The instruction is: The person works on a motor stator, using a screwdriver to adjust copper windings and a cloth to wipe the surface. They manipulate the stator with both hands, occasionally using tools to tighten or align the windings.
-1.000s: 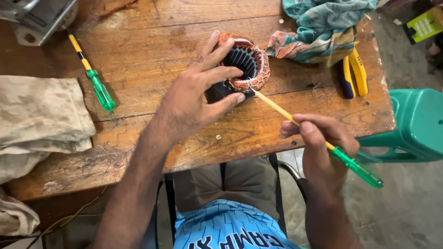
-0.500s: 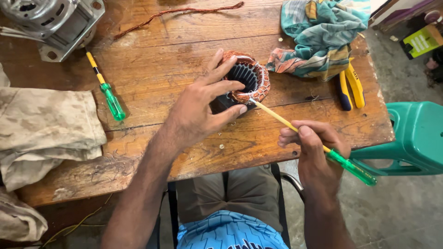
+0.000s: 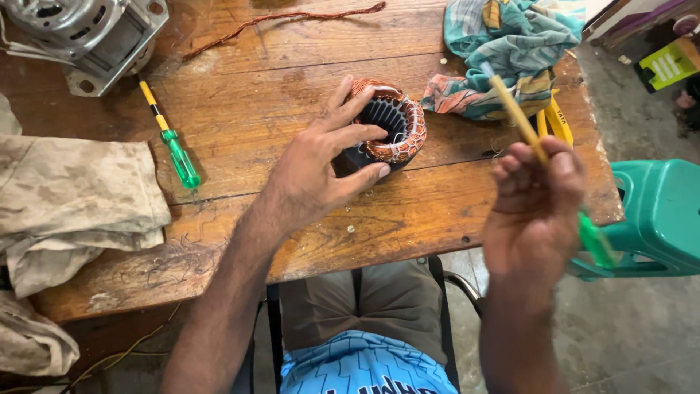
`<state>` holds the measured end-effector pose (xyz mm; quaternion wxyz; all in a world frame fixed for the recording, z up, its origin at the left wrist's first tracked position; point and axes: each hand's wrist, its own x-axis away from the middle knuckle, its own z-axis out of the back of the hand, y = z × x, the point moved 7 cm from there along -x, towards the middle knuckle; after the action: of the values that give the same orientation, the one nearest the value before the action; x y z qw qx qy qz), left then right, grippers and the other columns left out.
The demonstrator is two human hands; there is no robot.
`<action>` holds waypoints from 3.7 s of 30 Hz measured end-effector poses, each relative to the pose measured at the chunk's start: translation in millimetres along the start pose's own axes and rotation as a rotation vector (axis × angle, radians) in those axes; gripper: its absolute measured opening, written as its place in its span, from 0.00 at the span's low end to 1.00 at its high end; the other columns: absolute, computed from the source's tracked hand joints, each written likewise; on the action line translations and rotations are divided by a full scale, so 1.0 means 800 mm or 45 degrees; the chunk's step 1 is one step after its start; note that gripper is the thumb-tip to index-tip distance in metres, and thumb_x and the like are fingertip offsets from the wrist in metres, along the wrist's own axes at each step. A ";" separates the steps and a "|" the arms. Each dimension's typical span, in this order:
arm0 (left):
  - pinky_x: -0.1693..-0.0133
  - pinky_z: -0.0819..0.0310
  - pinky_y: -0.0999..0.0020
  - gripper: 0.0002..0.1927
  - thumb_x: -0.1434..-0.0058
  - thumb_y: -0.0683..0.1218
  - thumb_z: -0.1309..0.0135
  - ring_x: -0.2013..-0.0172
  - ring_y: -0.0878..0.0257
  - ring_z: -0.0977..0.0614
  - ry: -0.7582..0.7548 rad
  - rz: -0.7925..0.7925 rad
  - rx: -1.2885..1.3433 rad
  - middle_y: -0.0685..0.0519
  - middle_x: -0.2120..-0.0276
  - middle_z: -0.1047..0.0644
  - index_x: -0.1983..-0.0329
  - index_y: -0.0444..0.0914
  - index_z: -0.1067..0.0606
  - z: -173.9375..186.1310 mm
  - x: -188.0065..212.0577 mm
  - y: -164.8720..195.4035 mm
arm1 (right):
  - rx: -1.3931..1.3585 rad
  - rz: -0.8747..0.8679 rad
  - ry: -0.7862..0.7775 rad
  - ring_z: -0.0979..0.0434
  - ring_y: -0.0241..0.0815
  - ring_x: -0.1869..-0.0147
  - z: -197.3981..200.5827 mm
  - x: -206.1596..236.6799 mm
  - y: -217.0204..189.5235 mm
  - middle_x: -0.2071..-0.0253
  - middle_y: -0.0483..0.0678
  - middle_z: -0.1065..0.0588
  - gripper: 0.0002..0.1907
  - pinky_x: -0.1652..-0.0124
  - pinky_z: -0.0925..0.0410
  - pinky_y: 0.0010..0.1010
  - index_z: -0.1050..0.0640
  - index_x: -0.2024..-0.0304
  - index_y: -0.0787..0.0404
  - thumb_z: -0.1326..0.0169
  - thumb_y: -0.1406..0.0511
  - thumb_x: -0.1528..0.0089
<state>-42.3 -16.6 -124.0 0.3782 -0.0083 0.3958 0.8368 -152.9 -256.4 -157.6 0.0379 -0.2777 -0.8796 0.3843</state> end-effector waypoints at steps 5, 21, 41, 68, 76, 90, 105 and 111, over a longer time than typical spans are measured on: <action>0.28 0.49 0.42 0.16 0.40 0.52 0.33 0.26 0.42 0.46 0.164 -0.004 -0.051 0.38 0.28 0.39 0.55 0.38 0.21 0.004 -0.001 0.022 | 0.334 0.053 -0.087 0.18 0.47 0.54 0.004 0.018 -0.016 0.55 0.60 0.21 0.10 0.47 0.25 0.37 0.25 0.46 0.70 0.52 0.68 0.22; 0.23 0.50 0.40 0.05 0.34 0.40 0.38 0.24 0.53 0.40 0.531 -0.171 -0.835 0.46 0.24 0.39 0.60 0.32 0.20 -0.041 0.027 0.047 | 0.337 -0.088 -0.076 0.18 0.49 0.55 0.015 0.041 -0.007 0.57 0.62 0.21 0.10 0.48 0.24 0.40 0.26 0.47 0.73 0.53 0.70 0.24; 0.29 0.45 0.42 0.12 0.38 0.45 0.36 0.29 0.45 0.39 0.539 0.084 -0.407 0.42 0.31 0.36 0.53 0.38 0.20 -0.025 0.040 0.068 | 0.489 -0.249 -0.138 0.17 0.48 0.58 0.005 0.037 0.019 0.58 0.62 0.20 0.11 0.52 0.23 0.38 0.25 0.50 0.75 0.53 0.71 0.29; 0.32 0.49 0.36 0.09 0.43 0.46 0.36 0.31 0.45 0.40 0.091 -0.059 -0.673 0.38 0.36 0.35 0.67 0.34 0.21 0.004 0.002 0.087 | 0.412 -0.147 -0.005 0.18 0.49 0.61 0.032 0.036 -0.009 0.61 0.62 0.20 0.09 0.55 0.23 0.40 0.24 0.52 0.74 0.53 0.72 0.28; 0.46 0.35 0.47 0.14 0.44 0.46 0.36 0.45 0.49 0.32 0.137 -0.055 -0.704 0.42 0.44 0.33 0.58 0.33 0.20 -0.069 0.069 0.129 | 0.485 -0.141 -0.062 0.17 0.48 0.60 0.014 0.028 0.004 0.60 0.62 0.21 0.09 0.54 0.23 0.38 0.24 0.52 0.74 0.53 0.72 0.29; 0.51 0.28 0.54 0.09 0.40 0.45 0.38 0.54 0.52 0.24 0.496 0.133 -0.360 0.51 0.57 0.24 0.57 0.39 0.20 -0.002 0.050 0.090 | 0.523 -0.180 -0.106 0.17 0.48 0.60 -0.001 0.024 0.015 0.62 0.61 0.21 0.09 0.56 0.22 0.38 0.24 0.53 0.75 0.53 0.72 0.30; 0.54 0.27 0.55 0.11 0.40 0.44 0.37 0.56 0.52 0.24 0.605 0.196 -0.292 0.50 0.60 0.23 0.54 0.39 0.20 -0.008 0.035 0.072 | -0.150 -0.659 0.069 0.18 0.45 0.57 0.067 0.023 0.090 0.58 0.58 0.20 0.12 0.53 0.25 0.34 0.24 0.49 0.69 0.51 0.66 0.28; 0.53 0.27 0.56 0.11 0.40 0.44 0.37 0.55 0.53 0.24 0.630 0.176 -0.267 0.51 0.60 0.23 0.55 0.39 0.20 -0.011 0.032 0.078 | -0.400 -0.561 -0.044 0.19 0.48 0.57 0.064 0.024 0.066 0.60 0.56 0.21 0.10 0.55 0.27 0.35 0.24 0.49 0.69 0.50 0.67 0.26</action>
<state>-102.9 -31.5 -97.4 0.2090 -0.2244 0.3870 0.8696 -159.0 -251.2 -233.3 0.0622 -0.0756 -0.9682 0.2303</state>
